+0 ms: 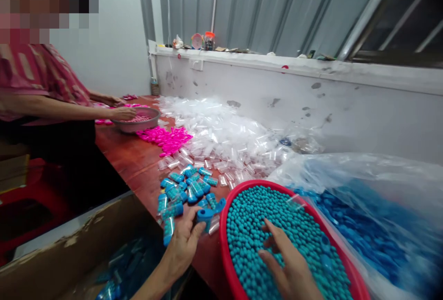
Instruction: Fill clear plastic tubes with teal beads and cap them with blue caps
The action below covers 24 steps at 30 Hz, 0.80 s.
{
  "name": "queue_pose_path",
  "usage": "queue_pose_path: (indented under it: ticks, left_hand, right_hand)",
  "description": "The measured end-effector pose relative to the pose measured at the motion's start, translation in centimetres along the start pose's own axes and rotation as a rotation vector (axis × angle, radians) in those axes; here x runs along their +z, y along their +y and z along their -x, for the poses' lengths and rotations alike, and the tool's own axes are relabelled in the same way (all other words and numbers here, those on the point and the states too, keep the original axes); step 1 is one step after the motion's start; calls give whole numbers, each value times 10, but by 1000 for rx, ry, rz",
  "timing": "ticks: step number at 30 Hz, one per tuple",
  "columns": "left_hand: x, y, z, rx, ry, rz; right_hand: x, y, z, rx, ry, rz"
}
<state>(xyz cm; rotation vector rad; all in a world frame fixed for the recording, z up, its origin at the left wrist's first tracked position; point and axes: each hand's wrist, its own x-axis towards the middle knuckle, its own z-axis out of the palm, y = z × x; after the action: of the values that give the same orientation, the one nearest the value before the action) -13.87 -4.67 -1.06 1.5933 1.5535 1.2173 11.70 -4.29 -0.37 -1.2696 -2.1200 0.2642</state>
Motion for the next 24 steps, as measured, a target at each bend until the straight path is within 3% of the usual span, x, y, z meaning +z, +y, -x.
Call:
queue_pose_path:
  ticks: [4, 8, 16, 19, 24]
  left_hand:
    - [16, 41, 13, 92, -202, 90]
    - [34, 50, 18, 82, -231, 200]
    - [53, 45, 21, -302, -287, 430]
    - [52, 49, 20, -365, -290, 435]
    - [53, 59, 21, -197, -316, 333]
  right_hand:
    - [5, -48, -11, 38, -98, -120]
    - [8, -61, -14, -8, -199, -132]
    - [0, -61, -13, 68, -412, 5]
    - [4, -60, -10, 48, -399, 83]
    - [11, -59, -7, -59, -225, 182]
